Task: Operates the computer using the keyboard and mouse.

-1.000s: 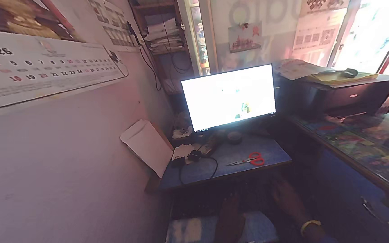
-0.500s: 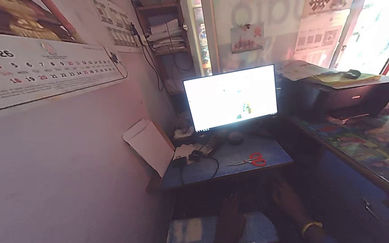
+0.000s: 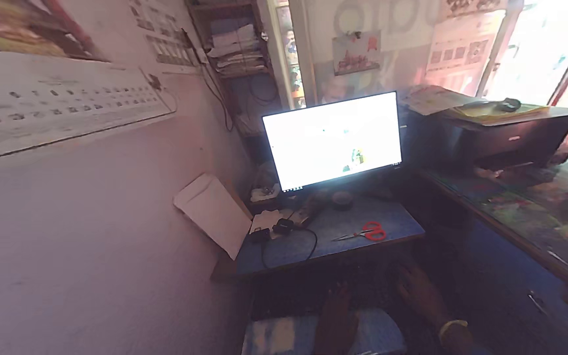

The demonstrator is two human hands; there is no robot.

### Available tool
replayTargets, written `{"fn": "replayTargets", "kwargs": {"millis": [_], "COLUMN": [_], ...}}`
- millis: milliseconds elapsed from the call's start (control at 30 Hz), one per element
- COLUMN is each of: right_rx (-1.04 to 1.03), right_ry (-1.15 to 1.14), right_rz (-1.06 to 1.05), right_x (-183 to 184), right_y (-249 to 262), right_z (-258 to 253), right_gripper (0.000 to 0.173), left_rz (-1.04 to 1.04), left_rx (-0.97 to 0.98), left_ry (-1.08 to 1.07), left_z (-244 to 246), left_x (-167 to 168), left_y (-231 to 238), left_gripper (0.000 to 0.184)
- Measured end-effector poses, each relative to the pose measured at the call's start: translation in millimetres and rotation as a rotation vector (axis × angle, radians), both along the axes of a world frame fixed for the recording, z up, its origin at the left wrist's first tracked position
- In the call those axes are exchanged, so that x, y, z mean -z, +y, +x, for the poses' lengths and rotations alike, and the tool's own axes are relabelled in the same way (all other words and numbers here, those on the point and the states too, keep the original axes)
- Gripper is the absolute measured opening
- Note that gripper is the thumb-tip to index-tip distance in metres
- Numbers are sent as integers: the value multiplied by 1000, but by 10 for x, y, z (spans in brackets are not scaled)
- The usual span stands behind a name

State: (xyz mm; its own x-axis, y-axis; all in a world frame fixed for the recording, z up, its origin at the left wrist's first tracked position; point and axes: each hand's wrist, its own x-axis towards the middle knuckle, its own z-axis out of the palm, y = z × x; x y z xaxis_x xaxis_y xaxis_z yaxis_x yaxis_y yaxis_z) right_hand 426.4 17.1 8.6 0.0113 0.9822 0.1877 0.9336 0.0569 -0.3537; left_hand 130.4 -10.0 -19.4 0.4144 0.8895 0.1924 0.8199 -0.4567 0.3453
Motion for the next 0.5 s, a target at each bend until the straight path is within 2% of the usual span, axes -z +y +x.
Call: {"fn": "replayTargets", "kwargs": {"millis": [100,200,300,367,500], "right_rx": [31,55,101,110,81], "right_ry": [-19,-1,44,52,110], "right_rz": [-80,-76,-99,-73,-121], "right_x": [-30,-8,-143,-131,-132], "right_y": [-60,-16,23,47,30], "right_z": [5,-21,-58,-42,-12], "right_gripper": [55,57,54,50,52], "left_rz": [9,-21,8,-6,29], "left_rx": [4,-49,-131,-154,-131], "left_ry": [7,-48,-33,31,51], "left_z": [21,48,102,154,159], "left_x": [-110,-278,-372,-465,-447], "left_y": [30,-19,-87,-97,-81], "left_gripper": [57,59,68,62,69]}}
